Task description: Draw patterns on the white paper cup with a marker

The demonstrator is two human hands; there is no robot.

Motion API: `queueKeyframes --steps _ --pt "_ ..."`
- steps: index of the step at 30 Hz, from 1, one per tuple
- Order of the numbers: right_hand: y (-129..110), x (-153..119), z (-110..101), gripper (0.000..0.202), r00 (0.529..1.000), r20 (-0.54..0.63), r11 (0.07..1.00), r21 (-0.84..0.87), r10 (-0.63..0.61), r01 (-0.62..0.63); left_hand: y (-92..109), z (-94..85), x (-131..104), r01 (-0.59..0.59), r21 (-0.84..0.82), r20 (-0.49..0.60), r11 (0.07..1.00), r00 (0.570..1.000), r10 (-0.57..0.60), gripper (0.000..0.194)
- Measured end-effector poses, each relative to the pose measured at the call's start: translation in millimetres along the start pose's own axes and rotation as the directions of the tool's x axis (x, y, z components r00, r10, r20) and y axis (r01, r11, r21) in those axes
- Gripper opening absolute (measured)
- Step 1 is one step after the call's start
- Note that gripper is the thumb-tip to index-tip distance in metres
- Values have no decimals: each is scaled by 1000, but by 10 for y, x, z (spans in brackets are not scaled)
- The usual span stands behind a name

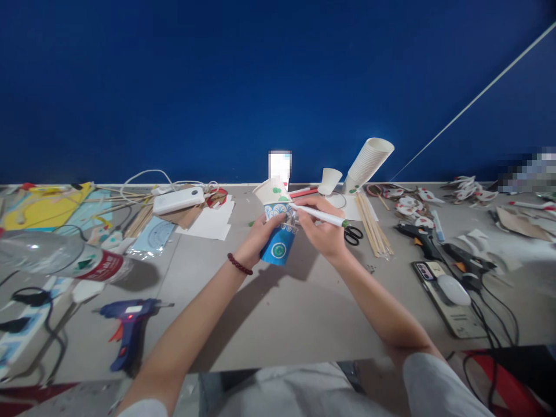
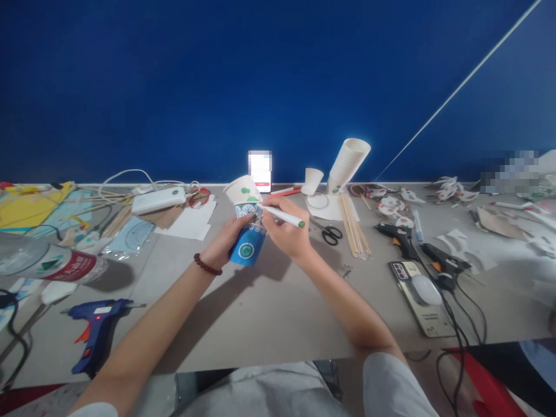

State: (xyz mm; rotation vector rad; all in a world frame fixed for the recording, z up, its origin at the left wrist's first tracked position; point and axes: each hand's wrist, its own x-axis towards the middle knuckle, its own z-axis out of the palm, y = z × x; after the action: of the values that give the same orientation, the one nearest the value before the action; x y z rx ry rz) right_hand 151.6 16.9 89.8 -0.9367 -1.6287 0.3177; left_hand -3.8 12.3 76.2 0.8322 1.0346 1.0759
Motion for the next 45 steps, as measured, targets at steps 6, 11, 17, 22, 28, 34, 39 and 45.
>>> queueKeyframes --steps 6,11,17,22,28,34,39,45 --pt "11 -1 -2 12 1000 2 1000 -8 -27 27 -3 1 4 -2 -5 -2 1000 1000 2 47" --pt "10 -9 5 11 1000 10 999 -21 -24 24 -13 5 7 -11 12 -11 1000 1000 12 48" --pt "-5 -13 14 11 1000 31 999 -32 4 -3 -31 0 23 -16 50 -33 999 999 17 49" --pt "-4 -11 8 11 999 35 999 -38 4 -2 -23 0 19 -15 43 -33 999 999 16 48" --pt "2 -12 -4 11 999 32 1000 -15 -5 5 -3 -1 15 -14 35 -33 999 999 15 50" --pt "-8 -14 3 10 999 32 1000 -13 18 -18 13 5 1 -10 26 -22 1000 1000 10 48" --pt "-9 -12 6 11 1000 18 1000 -19 24 -24 24 14 -7 0 -5 -1 1000 1000 0 49" --pt "5 -7 1 10 1000 9 1000 -16 13 -12 -7 1 6 19 -16 -10 1000 1000 -19 46"
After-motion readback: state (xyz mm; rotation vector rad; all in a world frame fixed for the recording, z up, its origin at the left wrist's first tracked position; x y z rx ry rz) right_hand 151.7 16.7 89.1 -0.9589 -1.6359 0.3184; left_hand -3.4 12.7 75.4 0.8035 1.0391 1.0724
